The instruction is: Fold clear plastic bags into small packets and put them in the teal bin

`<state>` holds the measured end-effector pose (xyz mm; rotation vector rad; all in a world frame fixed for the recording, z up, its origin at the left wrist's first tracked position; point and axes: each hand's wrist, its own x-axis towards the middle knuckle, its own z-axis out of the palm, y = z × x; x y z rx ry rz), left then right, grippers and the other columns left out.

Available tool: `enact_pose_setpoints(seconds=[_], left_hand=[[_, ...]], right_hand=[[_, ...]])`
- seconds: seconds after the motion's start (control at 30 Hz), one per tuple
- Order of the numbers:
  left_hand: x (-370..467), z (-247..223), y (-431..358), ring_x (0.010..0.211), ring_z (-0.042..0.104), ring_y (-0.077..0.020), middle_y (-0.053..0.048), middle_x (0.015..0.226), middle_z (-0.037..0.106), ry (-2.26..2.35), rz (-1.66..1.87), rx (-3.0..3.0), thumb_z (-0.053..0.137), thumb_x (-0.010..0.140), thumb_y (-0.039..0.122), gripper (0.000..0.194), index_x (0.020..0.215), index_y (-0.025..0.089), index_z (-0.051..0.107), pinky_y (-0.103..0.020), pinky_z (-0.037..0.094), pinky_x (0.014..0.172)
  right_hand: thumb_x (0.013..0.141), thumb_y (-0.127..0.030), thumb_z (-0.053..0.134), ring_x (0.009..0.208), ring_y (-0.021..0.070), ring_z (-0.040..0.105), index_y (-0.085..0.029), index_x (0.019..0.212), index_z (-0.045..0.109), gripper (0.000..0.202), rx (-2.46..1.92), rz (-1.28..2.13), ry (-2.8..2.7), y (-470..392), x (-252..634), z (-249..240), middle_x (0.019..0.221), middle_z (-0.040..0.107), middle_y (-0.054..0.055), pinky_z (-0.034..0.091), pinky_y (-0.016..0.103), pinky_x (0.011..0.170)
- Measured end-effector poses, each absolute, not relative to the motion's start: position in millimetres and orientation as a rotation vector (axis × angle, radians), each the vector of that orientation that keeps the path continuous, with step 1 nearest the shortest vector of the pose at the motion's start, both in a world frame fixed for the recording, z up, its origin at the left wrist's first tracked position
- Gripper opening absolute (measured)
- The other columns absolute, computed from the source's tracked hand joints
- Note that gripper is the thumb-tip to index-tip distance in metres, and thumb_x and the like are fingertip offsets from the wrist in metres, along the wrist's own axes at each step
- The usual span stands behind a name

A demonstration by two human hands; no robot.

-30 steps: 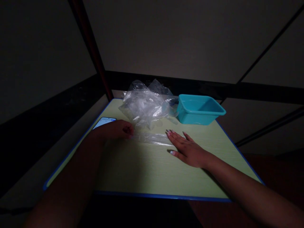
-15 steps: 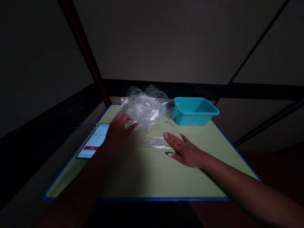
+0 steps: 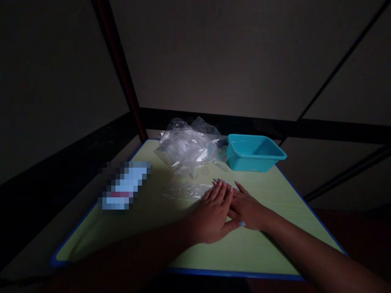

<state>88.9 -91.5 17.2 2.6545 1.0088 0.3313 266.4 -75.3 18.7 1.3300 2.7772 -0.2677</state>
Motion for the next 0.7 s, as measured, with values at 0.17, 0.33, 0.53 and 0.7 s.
enact_pose_setpoints(seconds=[0.17, 0.33, 0.53, 0.7], left_hand=[[78, 13, -95, 0.145, 0.009, -0.0351, -0.026, 0.155, 0.012, 1.21, 0.278, 2.647, 0.027, 0.094, 0.065, 0.086, 0.149, 0.0, 0.018, -0.049, 0.021, 0.116], [60, 9, -100, 0.145, 0.016, -0.034, -0.023, 0.155, 0.02, 1.364, 0.248, 2.655, 0.031, 0.094, 0.063, 0.08, 0.148, 0.004, 0.027, -0.05, 0.023, 0.115], [27, 18, -98, 0.146, 0.016, -0.0301, -0.019, 0.157, 0.018, 1.385, 0.048, 2.633, 0.034, 0.096, 0.054, 0.072, 0.149, 0.006, 0.025, -0.053, 0.022, 0.114], [-27, 19, -96, 0.146, 0.011, -0.0307, -0.018, 0.157, 0.017, 1.382, 0.021, 2.642, 0.033, 0.098, 0.043, 0.062, 0.15, 0.01, 0.026, -0.057, 0.017, 0.114]], right_hand=[[0.098, -0.051, 0.035, 0.145, 0.0281, 0.015, -0.021, 0.154, 0.01, 0.068, 1.336, -0.259, 2.809, -76, 268, 18, 0.157, 0.015, 0.013, 0.016, 0.061, 0.113], [0.099, -0.055, 0.026, 0.145, 0.0284, 0.015, -0.02, 0.154, 0.007, 0.068, 1.315, -0.236, 2.821, -76, 267, 18, 0.157, 0.013, 0.012, 0.016, 0.061, 0.113], [0.099, -0.054, 0.027, 0.145, 0.0285, 0.015, -0.021, 0.154, 0.004, 0.068, 1.334, -0.256, 2.811, -75, 265, 19, 0.158, 0.013, 0.011, 0.015, 0.062, 0.112], [0.098, -0.055, 0.026, 0.145, 0.029, 0.016, -0.022, 0.154, 0.004, 0.068, 1.34, -0.274, 2.851, -73, 267, 16, 0.158, 0.014, 0.011, 0.015, 0.063, 0.112]])
